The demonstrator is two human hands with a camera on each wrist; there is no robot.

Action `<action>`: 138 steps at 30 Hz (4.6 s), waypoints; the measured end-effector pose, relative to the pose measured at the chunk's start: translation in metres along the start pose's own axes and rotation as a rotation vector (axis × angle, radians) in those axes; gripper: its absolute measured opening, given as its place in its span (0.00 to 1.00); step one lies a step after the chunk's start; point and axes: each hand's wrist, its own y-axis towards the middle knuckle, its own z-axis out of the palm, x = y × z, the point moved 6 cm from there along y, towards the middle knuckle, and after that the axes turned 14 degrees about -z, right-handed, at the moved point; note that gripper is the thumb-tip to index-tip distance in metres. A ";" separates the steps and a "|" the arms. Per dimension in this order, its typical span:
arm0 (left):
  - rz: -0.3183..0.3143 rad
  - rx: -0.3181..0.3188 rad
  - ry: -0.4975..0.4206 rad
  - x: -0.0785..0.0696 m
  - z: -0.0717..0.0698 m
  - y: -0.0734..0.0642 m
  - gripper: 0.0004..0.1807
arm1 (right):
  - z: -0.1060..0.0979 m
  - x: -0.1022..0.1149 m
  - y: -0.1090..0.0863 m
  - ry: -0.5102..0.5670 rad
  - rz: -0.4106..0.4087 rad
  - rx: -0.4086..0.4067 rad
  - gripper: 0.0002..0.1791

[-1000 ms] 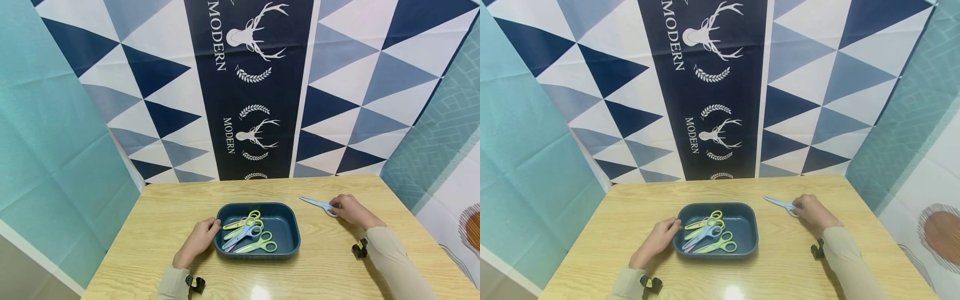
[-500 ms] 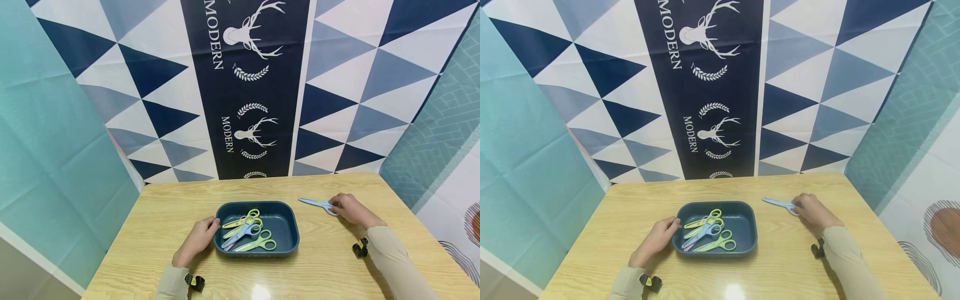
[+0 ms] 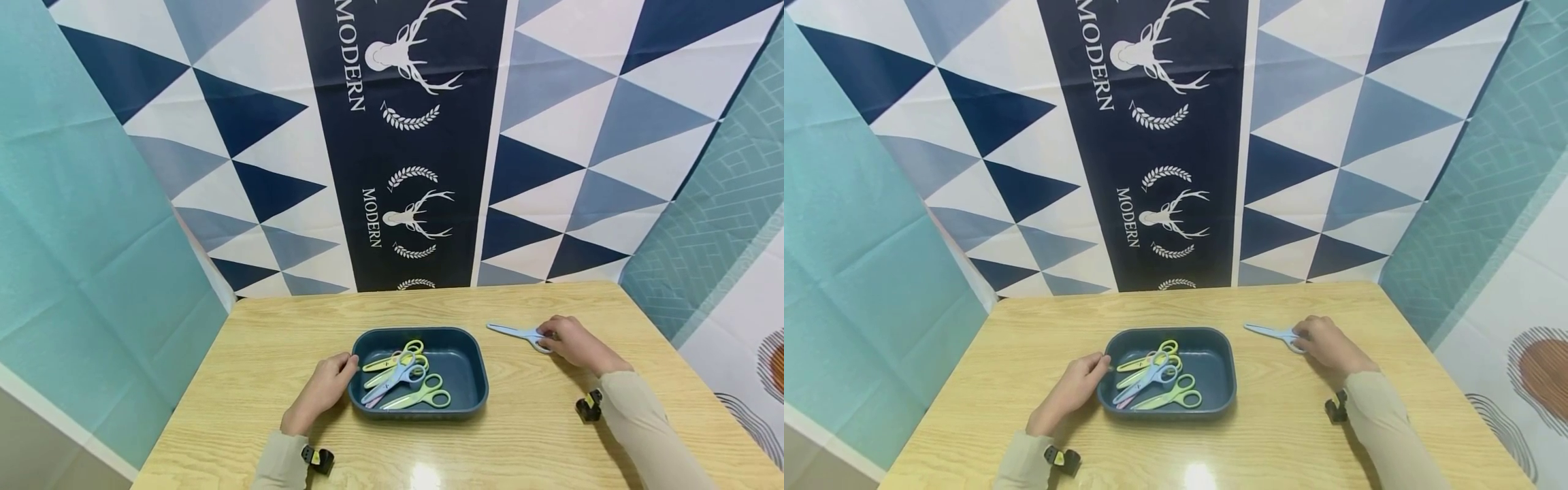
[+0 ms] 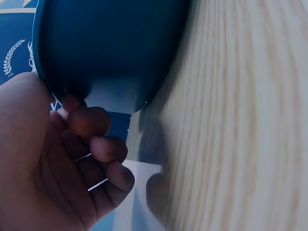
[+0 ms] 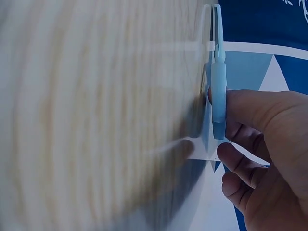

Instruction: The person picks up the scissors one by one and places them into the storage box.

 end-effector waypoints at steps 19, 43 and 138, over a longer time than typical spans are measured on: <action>0.000 0.000 -0.013 0.001 0.001 0.001 0.22 | -0.006 0.013 0.005 -0.005 -0.028 -0.039 0.11; -0.004 -0.001 -0.002 0.001 0.000 0.004 0.21 | -0.007 0.021 0.015 0.031 0.027 -0.051 0.09; 0.002 -0.001 -0.015 -0.001 -0.005 0.007 0.23 | -0.040 0.100 0.077 -0.008 -0.042 -0.073 0.10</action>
